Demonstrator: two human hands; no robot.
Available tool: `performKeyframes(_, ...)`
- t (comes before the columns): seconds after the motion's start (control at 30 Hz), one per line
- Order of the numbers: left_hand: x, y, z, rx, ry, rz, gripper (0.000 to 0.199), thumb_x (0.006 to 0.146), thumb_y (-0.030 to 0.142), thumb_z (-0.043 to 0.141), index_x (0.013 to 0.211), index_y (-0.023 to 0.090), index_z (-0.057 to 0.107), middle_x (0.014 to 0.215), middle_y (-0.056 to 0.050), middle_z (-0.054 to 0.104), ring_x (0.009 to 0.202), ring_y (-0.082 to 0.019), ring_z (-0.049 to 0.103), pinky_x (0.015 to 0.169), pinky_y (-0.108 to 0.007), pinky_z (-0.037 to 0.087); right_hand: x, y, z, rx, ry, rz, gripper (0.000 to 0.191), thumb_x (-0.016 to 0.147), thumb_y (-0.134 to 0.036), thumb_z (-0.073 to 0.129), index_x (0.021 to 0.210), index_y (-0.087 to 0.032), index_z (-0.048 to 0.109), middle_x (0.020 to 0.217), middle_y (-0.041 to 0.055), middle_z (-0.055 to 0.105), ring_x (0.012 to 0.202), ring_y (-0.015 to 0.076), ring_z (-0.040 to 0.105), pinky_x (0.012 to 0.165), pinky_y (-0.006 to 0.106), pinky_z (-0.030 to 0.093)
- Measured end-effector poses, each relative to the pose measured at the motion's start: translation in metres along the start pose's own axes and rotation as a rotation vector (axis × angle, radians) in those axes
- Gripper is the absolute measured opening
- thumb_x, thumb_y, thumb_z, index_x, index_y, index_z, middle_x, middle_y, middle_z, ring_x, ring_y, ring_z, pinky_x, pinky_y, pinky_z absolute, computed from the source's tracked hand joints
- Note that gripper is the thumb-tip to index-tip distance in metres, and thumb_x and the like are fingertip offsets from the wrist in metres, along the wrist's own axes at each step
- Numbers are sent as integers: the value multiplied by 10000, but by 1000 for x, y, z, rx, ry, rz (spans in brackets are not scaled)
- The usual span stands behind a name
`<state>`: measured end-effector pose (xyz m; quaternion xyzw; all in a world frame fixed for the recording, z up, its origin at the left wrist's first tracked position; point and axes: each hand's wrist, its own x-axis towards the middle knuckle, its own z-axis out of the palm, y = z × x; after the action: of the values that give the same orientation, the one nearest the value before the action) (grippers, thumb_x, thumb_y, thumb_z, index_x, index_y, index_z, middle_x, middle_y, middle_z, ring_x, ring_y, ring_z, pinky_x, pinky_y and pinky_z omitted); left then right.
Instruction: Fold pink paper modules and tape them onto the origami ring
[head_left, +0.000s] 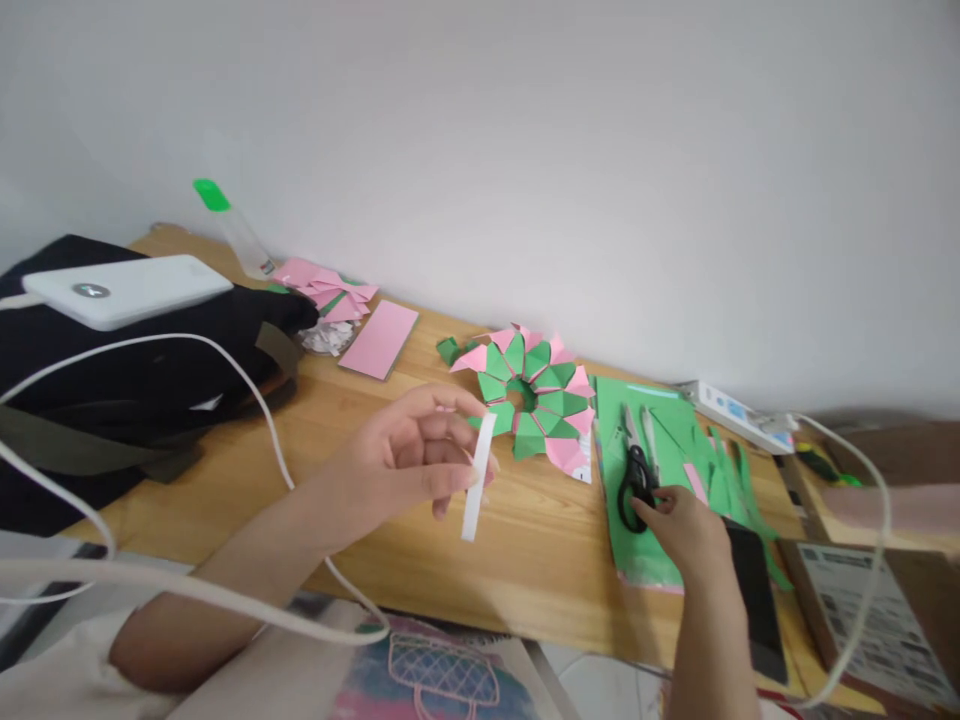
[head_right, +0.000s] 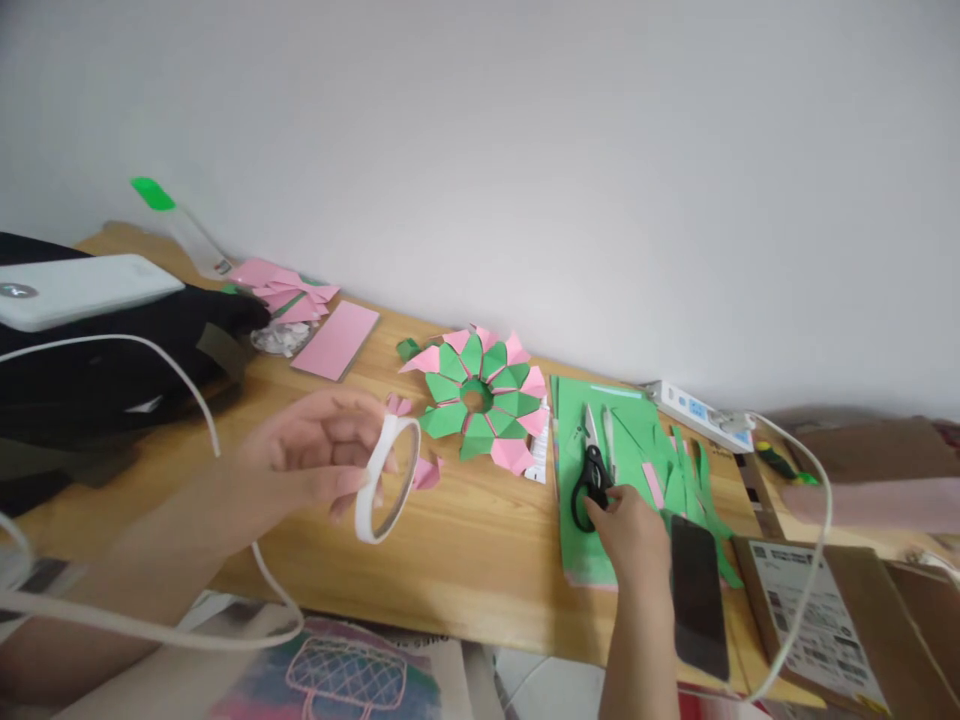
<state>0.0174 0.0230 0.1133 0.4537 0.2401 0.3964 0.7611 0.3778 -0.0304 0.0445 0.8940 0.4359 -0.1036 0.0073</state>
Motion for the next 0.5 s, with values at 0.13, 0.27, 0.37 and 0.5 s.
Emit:
performKeyframes(0.13,2,3,0,86,66,21,313,768,155,698,1027,189,526,778,16,641,600,-79,611,470,-135,491,-2,3,9,16,18,4,245,639,-395,609,790,-202,616,824,101,711,822,283,667,605,319,431)
performKeyframes(0.27,4,4,-1,99,60,27,332,768,167,702,1043,193,517,793,17,644,601,-76,614,471,-135,494,-1,5,13,83,29,42,366,579,-475,630,796,-180,617,804,144,704,816,318,664,608,347,447)
performKeyframes(0.37,5,4,-1,77,62,23,352,755,169,715,1043,188,512,775,23,632,602,-75,606,469,-134,490,3,10,9,169,19,47,290,521,-468,632,660,-216,596,687,108,694,723,312,661,589,356,455)
performKeyframes(0.5,6,4,-1,88,33,13,357,771,188,708,1063,190,502,804,7,654,633,-80,618,475,-124,468,-4,20,-6,402,-5,-77,310,613,-516,529,633,-217,609,618,96,675,625,277,647,578,369,489)
